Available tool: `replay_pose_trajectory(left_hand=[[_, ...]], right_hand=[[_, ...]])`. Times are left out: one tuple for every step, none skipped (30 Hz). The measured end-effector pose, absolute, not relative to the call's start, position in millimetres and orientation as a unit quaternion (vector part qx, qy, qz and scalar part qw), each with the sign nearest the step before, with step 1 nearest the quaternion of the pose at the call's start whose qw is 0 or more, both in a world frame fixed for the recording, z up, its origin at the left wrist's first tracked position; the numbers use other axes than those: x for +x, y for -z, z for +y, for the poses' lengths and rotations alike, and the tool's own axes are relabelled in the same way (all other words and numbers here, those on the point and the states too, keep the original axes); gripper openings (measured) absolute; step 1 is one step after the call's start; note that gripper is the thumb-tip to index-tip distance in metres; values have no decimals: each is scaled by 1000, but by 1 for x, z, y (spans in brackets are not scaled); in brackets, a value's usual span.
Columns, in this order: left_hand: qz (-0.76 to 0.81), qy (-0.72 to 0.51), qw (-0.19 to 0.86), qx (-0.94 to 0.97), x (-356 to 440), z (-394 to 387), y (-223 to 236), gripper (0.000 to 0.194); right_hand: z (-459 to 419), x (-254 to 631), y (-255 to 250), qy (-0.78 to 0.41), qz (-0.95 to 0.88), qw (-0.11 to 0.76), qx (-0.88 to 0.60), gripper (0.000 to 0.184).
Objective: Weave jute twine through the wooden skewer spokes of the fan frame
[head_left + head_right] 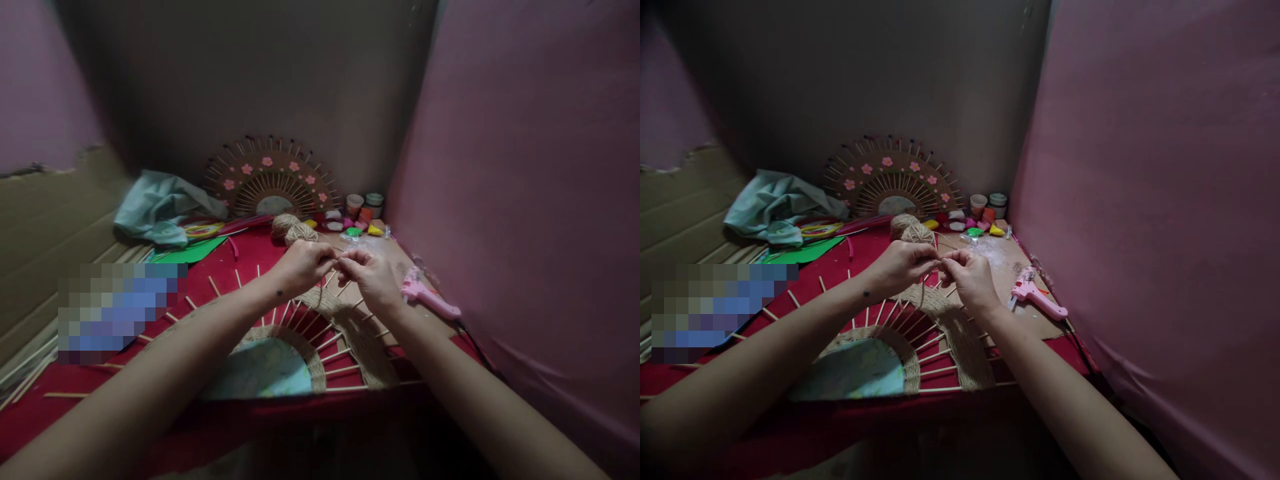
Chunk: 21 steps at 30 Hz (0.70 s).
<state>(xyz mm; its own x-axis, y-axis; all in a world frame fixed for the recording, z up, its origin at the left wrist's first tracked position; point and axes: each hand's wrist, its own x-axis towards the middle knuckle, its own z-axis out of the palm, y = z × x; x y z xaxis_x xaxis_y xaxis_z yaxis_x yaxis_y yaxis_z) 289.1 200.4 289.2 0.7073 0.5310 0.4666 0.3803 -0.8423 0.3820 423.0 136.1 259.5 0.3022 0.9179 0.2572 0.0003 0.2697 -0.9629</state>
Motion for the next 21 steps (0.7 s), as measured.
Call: replay_pose_trajectory(left_hand=[[255,-281,101,920,289,200,-289,18],[263,-272,75,923,289,200,-290,19],[272,-263,54,924,289,200,-290,19],[277,-255,39,926,288,199,-291,19],[278,-248,28,928,288,198,-291,20],[275,-243,15,930,288,197,-292,20],[272,-240,-2,932,288,194,-292,21],[266,-239,-21,933,288,192,-291,21],[265,-242,-43,933,289,189,-290,21],[269,-248,-59,929,291,186,-289,21],[279,-256,-60,924,292,185,-288,20],[291,-265,-41,918,294,186,-287,19],[307,-278,-11,910,296,188,-287,17],[328,-296,21,897,297,192,-286,16],[351,-313,53,881,297,198,-286,16],[378,-333,79,860,295,206,-287,15],[410,-350,94,837,292,215,-288,14],[432,-348,125,823,286,224,-290,14],[449,-343,160,809,279,235,-292,14],[458,-341,171,803,270,245,-295,15],[479,-342,160,792,259,254,-298,16]], right_hand=[[134,422,-260,-339,-481,635,-500,14],[132,421,-260,-319,-493,625,-515,13],[131,419,-260,-295,-506,613,-530,12],[129,418,-260,-270,-520,602,-543,11],[128,418,-260,-244,-534,590,-554,11],[128,417,-258,-219,-547,580,-562,11],[128,417,-257,-196,-558,573,-568,10],[129,417,-255,-178,-566,566,-572,10],[130,417,-253,-164,-572,562,-575,10],[132,416,-252,-155,-574,560,-577,10],[133,416,-250,-152,-573,559,-580,10],[134,415,-249,-152,-569,560,-583,10],[134,414,-249,-153,-564,563,-585,10],[133,413,-249,-152,-561,566,-585,10],[132,412,-249,-149,-560,569,-584,9],[130,412,-250,-144,-562,571,-581,9],[128,412,-251,-140,-566,571,-578,8],[125,413,-253,-142,-567,571,-576,8],[123,415,-254,-153,-563,572,-576,8],[122,417,-256,-170,-553,576,-577,7],[121,419,-257,-192,-541,581,-578,7]])
